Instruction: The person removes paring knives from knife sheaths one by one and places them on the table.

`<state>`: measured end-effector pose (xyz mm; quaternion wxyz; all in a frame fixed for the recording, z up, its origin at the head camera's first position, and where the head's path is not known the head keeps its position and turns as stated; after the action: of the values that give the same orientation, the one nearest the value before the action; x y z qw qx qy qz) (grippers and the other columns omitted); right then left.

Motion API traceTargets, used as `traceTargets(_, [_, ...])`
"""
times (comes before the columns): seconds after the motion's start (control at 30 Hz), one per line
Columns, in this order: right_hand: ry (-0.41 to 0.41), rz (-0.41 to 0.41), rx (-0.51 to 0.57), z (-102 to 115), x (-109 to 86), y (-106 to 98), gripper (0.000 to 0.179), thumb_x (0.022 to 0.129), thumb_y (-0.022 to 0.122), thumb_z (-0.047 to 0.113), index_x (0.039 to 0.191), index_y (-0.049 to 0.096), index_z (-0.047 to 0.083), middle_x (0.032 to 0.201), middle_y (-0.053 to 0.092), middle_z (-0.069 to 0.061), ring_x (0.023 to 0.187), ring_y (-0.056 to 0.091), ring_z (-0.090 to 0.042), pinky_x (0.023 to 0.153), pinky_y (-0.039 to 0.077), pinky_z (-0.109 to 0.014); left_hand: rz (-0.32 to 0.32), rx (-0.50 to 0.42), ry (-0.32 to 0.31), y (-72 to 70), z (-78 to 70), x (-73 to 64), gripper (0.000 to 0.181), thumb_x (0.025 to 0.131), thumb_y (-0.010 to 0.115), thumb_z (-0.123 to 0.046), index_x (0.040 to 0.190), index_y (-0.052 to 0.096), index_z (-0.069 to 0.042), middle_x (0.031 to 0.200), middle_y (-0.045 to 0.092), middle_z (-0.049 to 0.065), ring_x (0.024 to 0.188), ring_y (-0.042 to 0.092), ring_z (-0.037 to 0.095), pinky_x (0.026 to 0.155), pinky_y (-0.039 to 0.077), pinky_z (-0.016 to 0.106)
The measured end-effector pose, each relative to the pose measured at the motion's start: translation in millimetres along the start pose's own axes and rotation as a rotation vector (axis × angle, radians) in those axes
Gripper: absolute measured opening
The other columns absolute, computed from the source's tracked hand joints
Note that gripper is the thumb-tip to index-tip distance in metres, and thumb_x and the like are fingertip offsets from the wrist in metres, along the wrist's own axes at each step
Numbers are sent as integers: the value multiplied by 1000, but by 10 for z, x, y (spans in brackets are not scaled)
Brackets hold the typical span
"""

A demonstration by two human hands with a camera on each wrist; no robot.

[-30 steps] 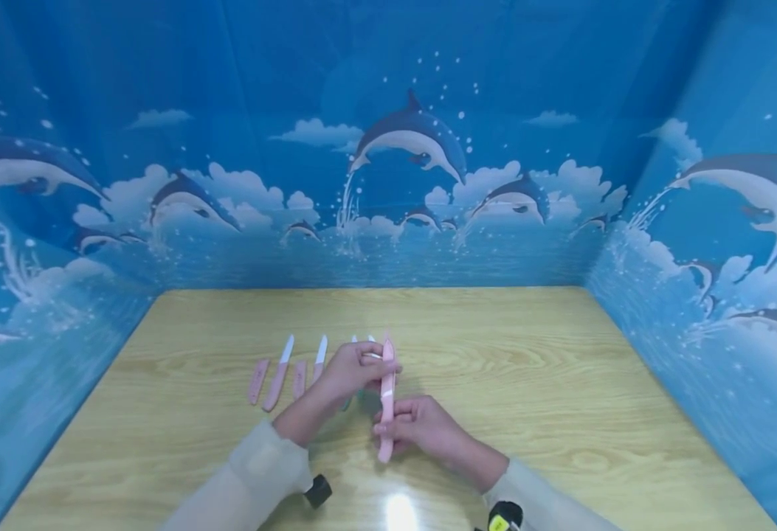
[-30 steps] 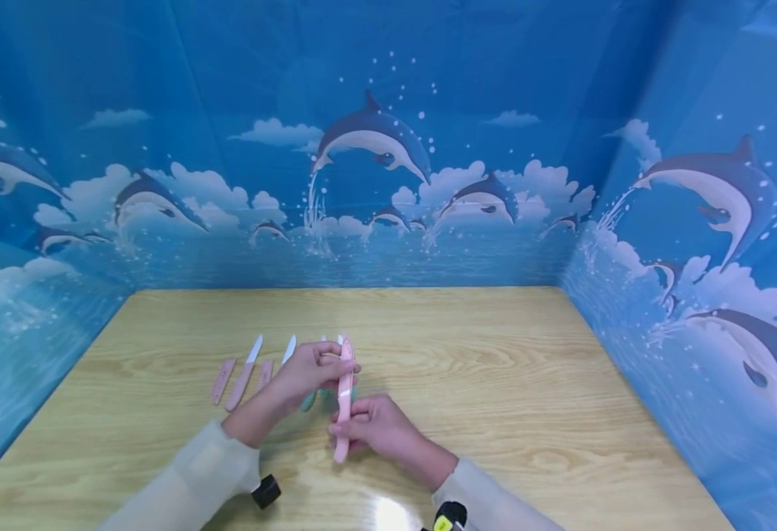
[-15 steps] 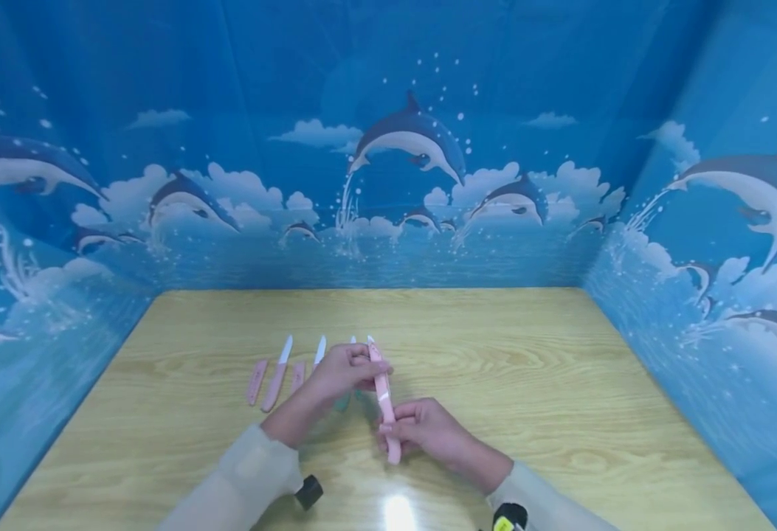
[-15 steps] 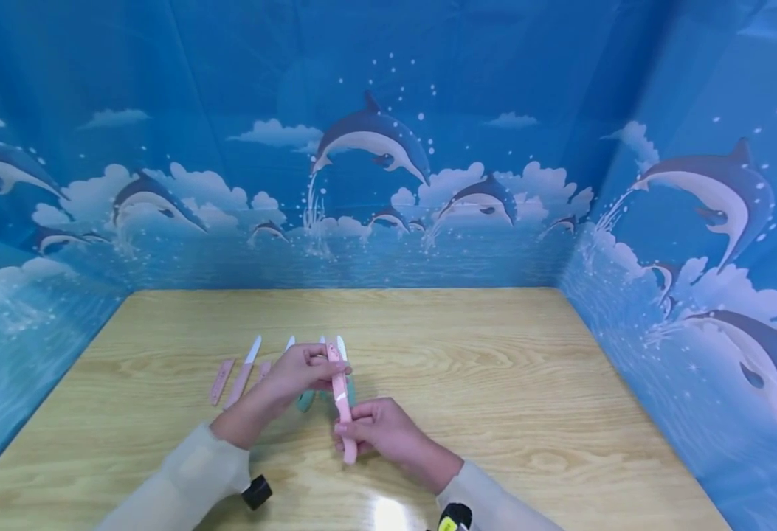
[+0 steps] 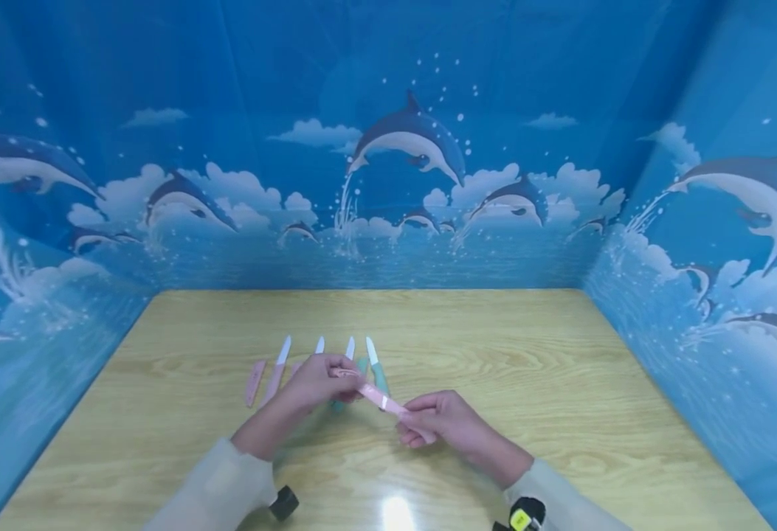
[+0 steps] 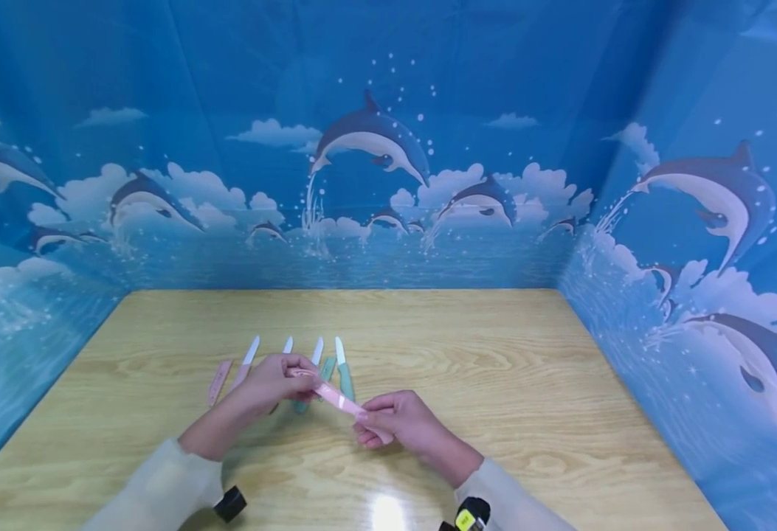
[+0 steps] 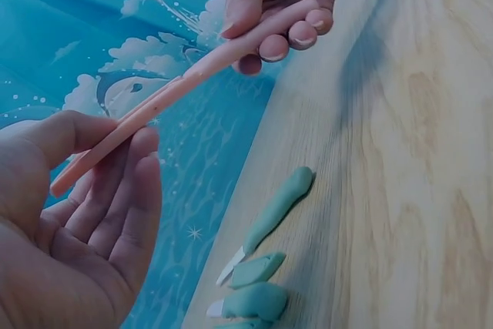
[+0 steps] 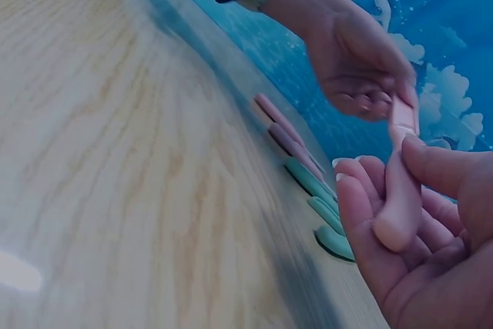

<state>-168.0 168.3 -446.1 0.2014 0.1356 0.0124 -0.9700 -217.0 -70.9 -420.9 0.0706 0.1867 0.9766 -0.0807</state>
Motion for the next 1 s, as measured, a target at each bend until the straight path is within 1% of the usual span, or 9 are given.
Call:
traceTargets(0.17, [-3, -13, -16, 17, 15, -56, 33, 88, 71, 14, 111, 64, -9, 94, 70, -24, 78, 72, -26, 74, 60, -38, 58, 33, 5, -45, 60, -132, 16, 86, 71, -8, 94, 64, 4, 81, 73, 10, 77, 70, 21, 75, 60, 36])
traceTargets(0.23, [-6, -15, -12, 22, 20, -76, 32, 88, 71, 14, 110, 64, -9, 94, 70, -25, 77, 72, -25, 74, 60, -38, 81, 27, 7, -44, 90, -175, 17, 86, 71, -9, 95, 63, 4, 83, 73, 11, 80, 71, 23, 77, 60, 36])
traceTargets(0.33, [-25, -13, -5, 31, 23, -96, 32, 90, 69, 14, 110, 64, -10, 93, 70, -25, 75, 72, -23, 73, 60, -37, 113, 45, 22, -35, 137, -237, 18, 87, 71, -9, 97, 63, 4, 83, 71, 13, 81, 70, 25, 77, 60, 35])
traceTargets(0.47, [-45, -10, -1, 47, 19, -100, 31, 91, 68, 14, 109, 64, -11, 89, 71, -21, 72, 71, -19, 72, 61, -35, 126, 86, 58, -10, 150, -320, 19, 87, 71, -10, 97, 63, 4, 81, 69, 13, 79, 69, 25, 74, 60, 31])
traceTargets(0.57, [-51, -8, -9, 42, 24, -98, 32, 91, 68, 16, 108, 65, -11, 88, 72, -19, 71, 71, -18, 71, 61, -34, 127, 131, 84, 5, 135, -358, 19, 87, 72, -12, 97, 64, 3, 81, 69, 10, 78, 68, 26, 72, 60, 30])
traceTargets(0.63, [-52, -7, -16, 27, 35, -101, 32, 91, 69, 16, 108, 65, -11, 87, 72, -18, 71, 70, -18, 71, 61, -34, 137, 180, 106, 10, 128, -369, 19, 87, 72, -13, 97, 65, 1, 82, 69, 8, 78, 68, 25, 71, 60, 29])
traceTargets(0.77, [-49, -14, -33, 20, 45, -102, 32, 90, 69, 17, 107, 66, -10, 86, 72, -18, 71, 70, -18, 71, 61, -34, 137, 331, 162, 16, 109, -392, 20, 87, 73, -22, 96, 67, -6, 84, 67, 0, 79, 66, 18, 72, 58, 25])
traceTargets(0.87, [-45, -23, -45, 42, 46, -90, 31, 89, 70, 18, 106, 67, -9, 87, 72, -18, 71, 70, -18, 71, 61, -34, 81, 455, 208, 34, 78, -426, 22, 86, 74, -29, 96, 68, -10, 86, 68, -3, 80, 64, 11, 74, 56, 22])
traceTargets(1.0, [-43, -30, -74, 73, 30, -62, 32, 89, 71, 21, 105, 68, -6, 87, 72, -17, 72, 70, -19, 72, 61, -34, -2, 637, 304, 110, 30, -498, 23, 83, 76, -27, 99, 70, -11, 85, 70, -4, 72, 61, 4, 67, 54, 20])
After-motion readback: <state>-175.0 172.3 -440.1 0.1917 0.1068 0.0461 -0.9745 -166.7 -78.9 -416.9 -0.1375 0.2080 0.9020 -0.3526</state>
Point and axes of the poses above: each hand's wrist, its own x-axis towards the middle knuckle, its own y-axis out of the palm, z = x × y, the point moved 1 cm from there along x, towards the middle knuckle
